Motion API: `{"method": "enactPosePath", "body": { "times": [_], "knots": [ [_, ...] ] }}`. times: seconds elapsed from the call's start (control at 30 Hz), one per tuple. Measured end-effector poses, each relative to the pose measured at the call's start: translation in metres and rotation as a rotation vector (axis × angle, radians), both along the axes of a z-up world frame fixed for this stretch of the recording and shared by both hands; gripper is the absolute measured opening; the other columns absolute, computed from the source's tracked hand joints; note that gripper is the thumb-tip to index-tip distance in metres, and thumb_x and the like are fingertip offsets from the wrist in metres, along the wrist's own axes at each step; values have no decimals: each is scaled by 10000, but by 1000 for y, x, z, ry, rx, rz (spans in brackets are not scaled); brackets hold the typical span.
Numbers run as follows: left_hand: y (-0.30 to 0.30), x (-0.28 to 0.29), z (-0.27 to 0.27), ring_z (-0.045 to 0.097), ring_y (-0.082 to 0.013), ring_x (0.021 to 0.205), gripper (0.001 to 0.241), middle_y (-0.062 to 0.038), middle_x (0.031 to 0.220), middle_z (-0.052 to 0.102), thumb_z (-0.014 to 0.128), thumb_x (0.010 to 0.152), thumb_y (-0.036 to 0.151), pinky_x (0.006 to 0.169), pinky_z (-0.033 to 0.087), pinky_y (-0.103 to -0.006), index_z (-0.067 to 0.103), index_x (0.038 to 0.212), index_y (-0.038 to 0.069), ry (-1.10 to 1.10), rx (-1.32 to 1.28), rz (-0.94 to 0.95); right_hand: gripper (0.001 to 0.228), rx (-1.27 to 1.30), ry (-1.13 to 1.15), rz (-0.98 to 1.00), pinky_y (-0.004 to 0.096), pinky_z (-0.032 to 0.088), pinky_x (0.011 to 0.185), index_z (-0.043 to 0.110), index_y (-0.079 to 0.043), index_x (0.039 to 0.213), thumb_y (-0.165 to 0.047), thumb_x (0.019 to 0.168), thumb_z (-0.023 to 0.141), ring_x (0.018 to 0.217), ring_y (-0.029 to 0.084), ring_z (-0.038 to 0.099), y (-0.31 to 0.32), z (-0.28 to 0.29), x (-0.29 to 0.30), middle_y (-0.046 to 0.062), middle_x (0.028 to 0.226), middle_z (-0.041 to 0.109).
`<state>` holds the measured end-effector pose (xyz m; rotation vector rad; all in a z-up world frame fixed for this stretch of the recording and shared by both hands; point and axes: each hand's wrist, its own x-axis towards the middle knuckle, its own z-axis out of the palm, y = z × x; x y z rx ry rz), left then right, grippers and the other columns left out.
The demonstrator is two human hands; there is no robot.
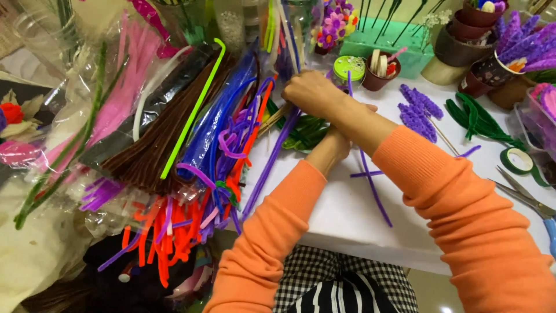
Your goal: The person selects purple pipe cleaners and a wooden stick from a cluttered table. They wrap the pipe cleaner around the stick to create a spiral shape, then secure the base with green floral tape. The finished lavender-like craft is placed on the table.
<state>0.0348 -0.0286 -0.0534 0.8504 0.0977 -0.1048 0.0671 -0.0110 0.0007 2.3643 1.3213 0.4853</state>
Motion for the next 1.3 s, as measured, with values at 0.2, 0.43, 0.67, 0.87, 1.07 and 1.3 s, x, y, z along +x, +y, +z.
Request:
{"method": "enactPosePath", "body": {
  "times": [0.2, 0.43, 0.67, 0.87, 1.07, 1.3],
  "knots": [
    [-1, -9, -2, 343, -75, 385, 195, -22, 532, 404, 318, 671, 19, 353, 195, -200, 335, 830, 131, 119, -67, 77, 89, -102, -41, 92, 343, 522, 538, 643, -148, 717, -137, 799, 613, 637, 192, 602, -8, 22, -12, -6, 669, 610],
    [5, -35, 38, 301, -69, 385, 175, 23, 486, 354, 272, 613, 21, 366, 167, -230, 355, 687, 155, 275, -115, 191, 288, 159, 113, 276, 313, 420, 455, 626, -154, 653, 125, 640, 558, 599, 152, 547, -14, 51, -23, -24, 627, 576],
    [27, -61, 76, 272, -105, 477, 80, 32, 481, 312, 283, 719, 160, 525, 250, -363, 354, 698, 188, 473, -179, 279, 229, -34, -35, 264, 311, 308, 683, 568, -261, 691, -36, 732, 574, 676, 132, 452, -13, 55, -38, -88, 683, 487],
    [34, -54, 75, 274, -96, 467, 210, 38, 488, 328, 294, 771, 361, 538, 256, -357, 345, 662, 189, 572, -259, 312, 195, 98, -3, 293, 381, 287, 910, 632, -218, 661, -44, 747, 651, 729, 160, 534, -13, 62, -41, -77, 657, 580],
    [40, -46, 72, 275, -86, 456, 422, 45, 495, 344, 306, 822, 563, 551, 261, -352, 335, 625, 191, 671, -342, 341, 147, 178, 92, 194, 464, 252, 992, 658, -172, 826, -84, 833, 541, 792, 166, 571, -20, 70, -37, -17, 776, 635],
    [39, -33, 53, 290, -95, 450, 655, 39, 469, 340, 184, 905, 585, 675, 354, -471, 523, 605, 111, 646, -313, 281, 152, 158, -77, 241, 365, 297, 784, 647, -181, 779, -120, 826, 517, 826, 195, 545, -38, 103, -35, -28, 844, 626]
  ]
}}
